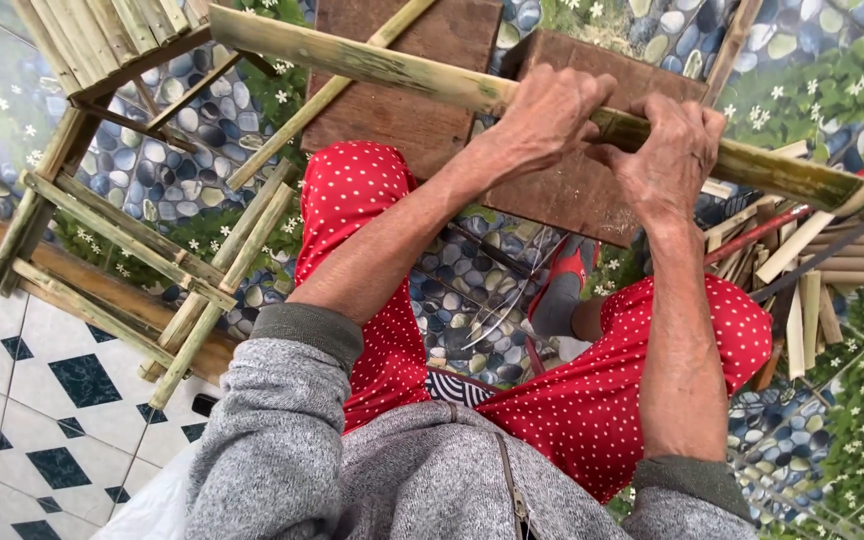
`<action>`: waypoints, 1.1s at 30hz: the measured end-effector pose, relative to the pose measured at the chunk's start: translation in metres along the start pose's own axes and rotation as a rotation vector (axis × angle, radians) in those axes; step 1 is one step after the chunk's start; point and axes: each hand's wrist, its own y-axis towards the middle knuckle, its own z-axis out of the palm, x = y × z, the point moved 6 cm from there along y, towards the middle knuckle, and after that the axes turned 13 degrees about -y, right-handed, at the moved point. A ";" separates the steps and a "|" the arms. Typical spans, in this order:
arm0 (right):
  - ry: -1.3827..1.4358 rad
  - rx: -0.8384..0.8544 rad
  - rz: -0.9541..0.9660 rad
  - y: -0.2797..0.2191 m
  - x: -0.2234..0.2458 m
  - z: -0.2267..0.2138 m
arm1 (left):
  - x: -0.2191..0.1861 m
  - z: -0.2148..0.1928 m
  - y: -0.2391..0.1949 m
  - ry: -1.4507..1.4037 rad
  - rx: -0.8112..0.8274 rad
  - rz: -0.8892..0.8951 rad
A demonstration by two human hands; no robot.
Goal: The person uses a red bow saw to cut a long bamboo pole held between their legs. After sawing, they break the cut section by hand and inspect the split.
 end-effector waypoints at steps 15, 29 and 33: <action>0.017 0.093 0.046 -0.002 -0.008 0.005 | -0.018 0.003 0.006 0.013 0.024 0.061; 0.002 0.199 0.119 -0.001 -0.012 0.016 | -0.014 0.030 0.006 0.053 0.039 0.093; 0.090 0.347 0.198 0.001 -0.005 0.006 | -0.024 0.017 0.001 0.038 0.016 0.063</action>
